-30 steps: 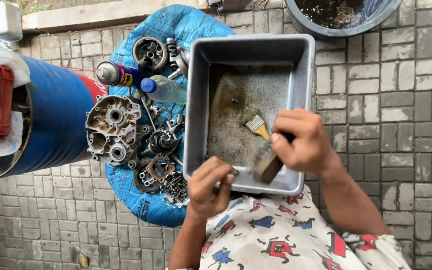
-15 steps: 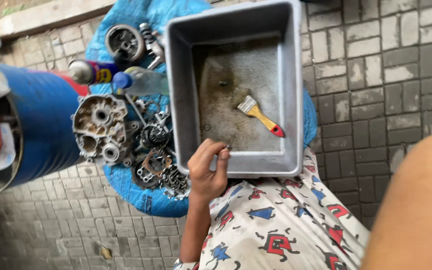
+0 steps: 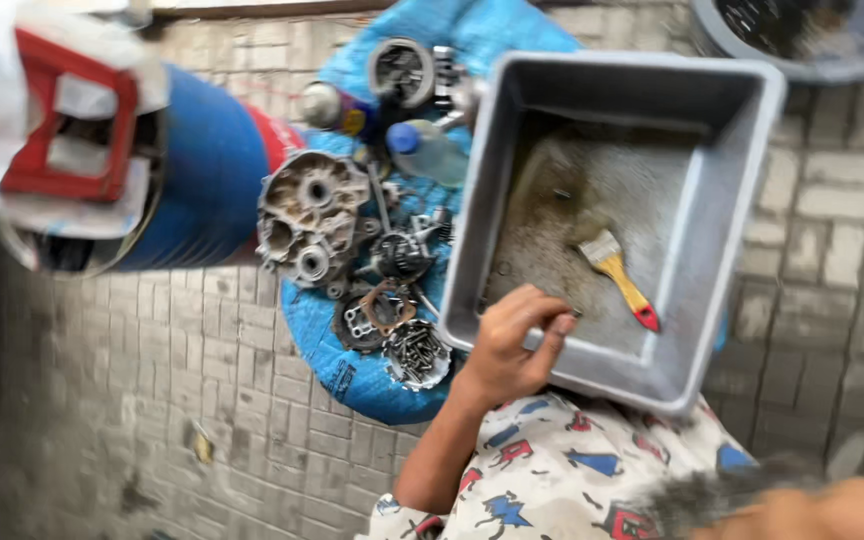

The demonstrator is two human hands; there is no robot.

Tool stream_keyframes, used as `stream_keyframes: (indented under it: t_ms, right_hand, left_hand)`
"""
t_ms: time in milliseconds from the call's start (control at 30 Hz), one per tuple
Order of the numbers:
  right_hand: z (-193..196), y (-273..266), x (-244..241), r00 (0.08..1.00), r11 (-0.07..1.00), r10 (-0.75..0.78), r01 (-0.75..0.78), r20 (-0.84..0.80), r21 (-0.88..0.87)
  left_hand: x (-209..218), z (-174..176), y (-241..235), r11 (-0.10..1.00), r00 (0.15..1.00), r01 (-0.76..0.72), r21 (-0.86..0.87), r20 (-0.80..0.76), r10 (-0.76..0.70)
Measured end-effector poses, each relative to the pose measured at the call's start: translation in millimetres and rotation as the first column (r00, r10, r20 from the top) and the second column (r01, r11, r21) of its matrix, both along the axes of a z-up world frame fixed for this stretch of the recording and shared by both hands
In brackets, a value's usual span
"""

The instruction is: The person scrubs small mechanical parts with a wire brush and wipes them with a rag. They repeatedly pick up parts from a blue tarp, clean them over a metal tray, and place them back down.

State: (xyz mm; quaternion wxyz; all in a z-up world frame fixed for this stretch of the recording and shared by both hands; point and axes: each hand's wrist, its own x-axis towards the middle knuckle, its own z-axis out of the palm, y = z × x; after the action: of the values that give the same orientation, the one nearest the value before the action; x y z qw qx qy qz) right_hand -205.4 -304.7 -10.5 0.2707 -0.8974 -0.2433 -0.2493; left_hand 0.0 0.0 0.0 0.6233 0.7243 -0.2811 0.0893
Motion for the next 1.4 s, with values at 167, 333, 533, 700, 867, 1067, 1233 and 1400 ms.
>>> stream_keyframes:
  t_ms: [167, 333, 533, 700, 867, 1067, 1233, 1400]
  right_hand:
    - [93, 30, 175, 0.985, 0.993, 0.113, -0.106, -0.130, 0.061]
    - [65, 95, 210, 0.930, 0.798, 0.131, 0.105, -0.342, 0.593]
    - [-12, 88, 238, 0.845, 0.687, 0.358, 0.050, -0.397, 0.725]
    - [10, 110, 228, 0.863, 0.717, 0.386, -0.059, -0.326, 0.695]
    - [-2, 90, 244, 0.878, 0.717, 0.320, 0.021, -0.356, 0.697]
    - [-10, 102, 236, 0.883, 0.674, 0.381, -0.062, -0.275, 0.736]
    - [11, 95, 231, 0.880, 0.691, 0.333, 0.015, -0.337, 0.722]
    - [-13, 105, 236, 0.890, 0.608, 0.396, -0.069, -0.227, 0.791]
  left_hand:
    - [-3, -2, 0, 0.992, 0.998, -0.008, -0.128, -0.061, 0.000]
    - [-8, -1, -2, 0.990, 0.985, 0.143, 0.007, -0.095, -0.142]
    - [-6, -7, 4, 0.998, 0.999, 0.024, -0.063, -0.025, -0.026]
    - [-9, 4, -1, 0.996, 0.998, 0.057, -0.061, -0.013, -0.058]
    - [-3, 4, 6, 0.997, 0.999, 0.053, -0.059, 0.000, -0.053]
    - [-4, 9, 4, 0.995, 0.997, 0.072, -0.075, 0.006, -0.072]
    - [-8, 10, 4, 0.994, 0.999, 0.046, -0.098, -0.005, -0.047]
    - [-5, 10, -1, 0.995, 0.996, 0.068, -0.071, 0.065, -0.063]
